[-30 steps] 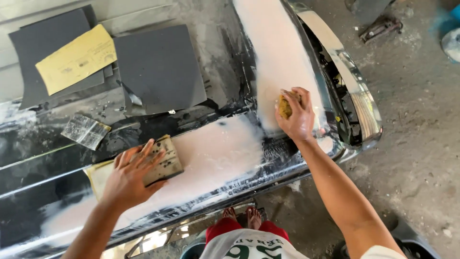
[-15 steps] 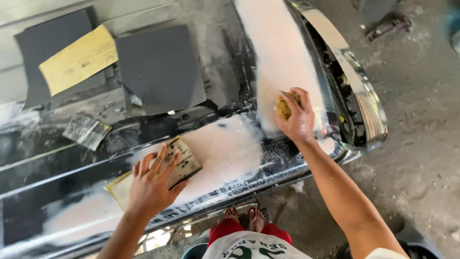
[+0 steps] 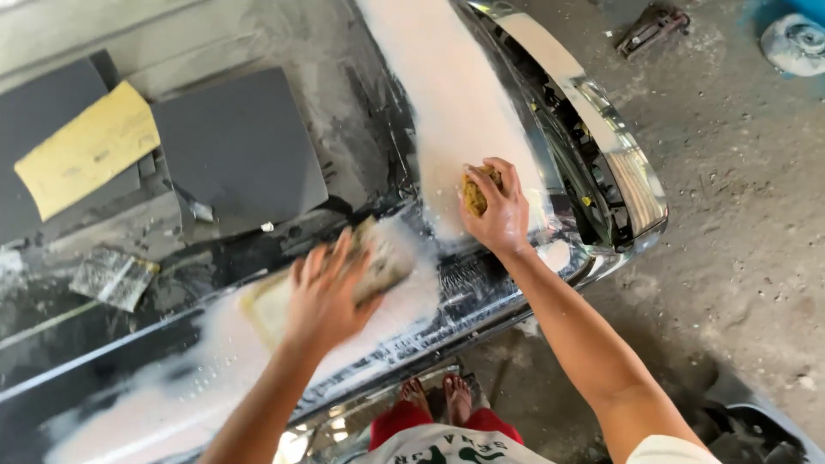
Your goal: The person sands a white primer patch on a black car hood using a sanding block and a sponge. They work on the hood surface, moving the tools back and forth to smooth the area.
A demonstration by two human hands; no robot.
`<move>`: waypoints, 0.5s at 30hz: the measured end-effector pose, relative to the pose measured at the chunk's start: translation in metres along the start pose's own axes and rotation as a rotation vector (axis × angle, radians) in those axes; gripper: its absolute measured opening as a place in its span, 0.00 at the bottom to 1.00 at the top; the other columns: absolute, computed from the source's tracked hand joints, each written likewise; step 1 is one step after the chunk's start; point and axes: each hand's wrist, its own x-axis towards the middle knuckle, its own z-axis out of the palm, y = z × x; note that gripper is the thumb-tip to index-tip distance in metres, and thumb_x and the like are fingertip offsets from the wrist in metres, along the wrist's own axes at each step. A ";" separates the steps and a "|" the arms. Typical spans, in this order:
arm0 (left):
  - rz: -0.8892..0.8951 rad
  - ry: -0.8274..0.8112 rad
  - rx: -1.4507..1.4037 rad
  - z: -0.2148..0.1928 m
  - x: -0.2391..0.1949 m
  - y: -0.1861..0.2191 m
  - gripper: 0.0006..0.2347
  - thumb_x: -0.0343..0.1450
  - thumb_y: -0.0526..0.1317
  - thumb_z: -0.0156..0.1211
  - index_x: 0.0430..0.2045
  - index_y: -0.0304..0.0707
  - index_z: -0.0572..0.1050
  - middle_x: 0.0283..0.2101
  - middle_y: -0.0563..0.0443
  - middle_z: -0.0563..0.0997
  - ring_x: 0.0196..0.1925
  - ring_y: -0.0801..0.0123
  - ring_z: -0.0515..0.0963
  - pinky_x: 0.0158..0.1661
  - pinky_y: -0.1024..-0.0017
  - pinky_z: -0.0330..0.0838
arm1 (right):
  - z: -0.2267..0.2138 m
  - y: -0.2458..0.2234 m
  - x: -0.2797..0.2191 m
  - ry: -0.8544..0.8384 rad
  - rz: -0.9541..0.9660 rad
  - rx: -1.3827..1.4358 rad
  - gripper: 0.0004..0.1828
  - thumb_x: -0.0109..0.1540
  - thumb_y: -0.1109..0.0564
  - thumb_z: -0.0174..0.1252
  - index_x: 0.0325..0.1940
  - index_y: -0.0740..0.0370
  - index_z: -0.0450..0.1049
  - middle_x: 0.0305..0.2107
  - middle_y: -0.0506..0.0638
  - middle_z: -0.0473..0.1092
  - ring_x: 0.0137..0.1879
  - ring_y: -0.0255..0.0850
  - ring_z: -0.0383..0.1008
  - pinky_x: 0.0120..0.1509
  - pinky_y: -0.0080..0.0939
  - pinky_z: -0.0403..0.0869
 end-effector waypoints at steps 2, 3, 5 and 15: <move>0.062 0.131 0.032 0.009 0.047 0.012 0.30 0.62 0.62 0.60 0.59 0.57 0.71 0.66 0.47 0.67 0.62 0.51 0.68 0.52 0.43 0.65 | -0.003 -0.003 0.001 -0.003 0.020 0.024 0.20 0.56 0.56 0.68 0.52 0.50 0.78 0.53 0.51 0.65 0.56 0.61 0.72 0.49 0.61 0.77; 0.075 0.138 0.038 0.006 0.057 0.009 0.30 0.62 0.62 0.60 0.59 0.57 0.71 0.66 0.47 0.67 0.62 0.51 0.68 0.52 0.43 0.65 | 0.002 -0.001 0.005 0.012 0.023 0.019 0.20 0.56 0.56 0.68 0.52 0.50 0.78 0.53 0.51 0.65 0.56 0.61 0.72 0.49 0.61 0.77; 0.104 0.178 0.035 0.011 0.066 0.017 0.29 0.64 0.63 0.56 0.60 0.57 0.71 0.65 0.47 0.69 0.61 0.52 0.69 0.50 0.47 0.66 | -0.002 0.007 -0.005 -0.037 0.066 -0.001 0.22 0.56 0.50 0.67 0.54 0.49 0.77 0.55 0.48 0.63 0.58 0.56 0.72 0.50 0.57 0.77; 0.041 0.096 0.017 -0.001 0.068 0.027 0.30 0.64 0.62 0.57 0.62 0.58 0.69 0.68 0.45 0.66 0.64 0.49 0.65 0.51 0.44 0.63 | -0.006 -0.001 0.007 0.024 0.049 0.040 0.19 0.57 0.56 0.67 0.52 0.52 0.77 0.53 0.51 0.64 0.57 0.63 0.71 0.47 0.65 0.77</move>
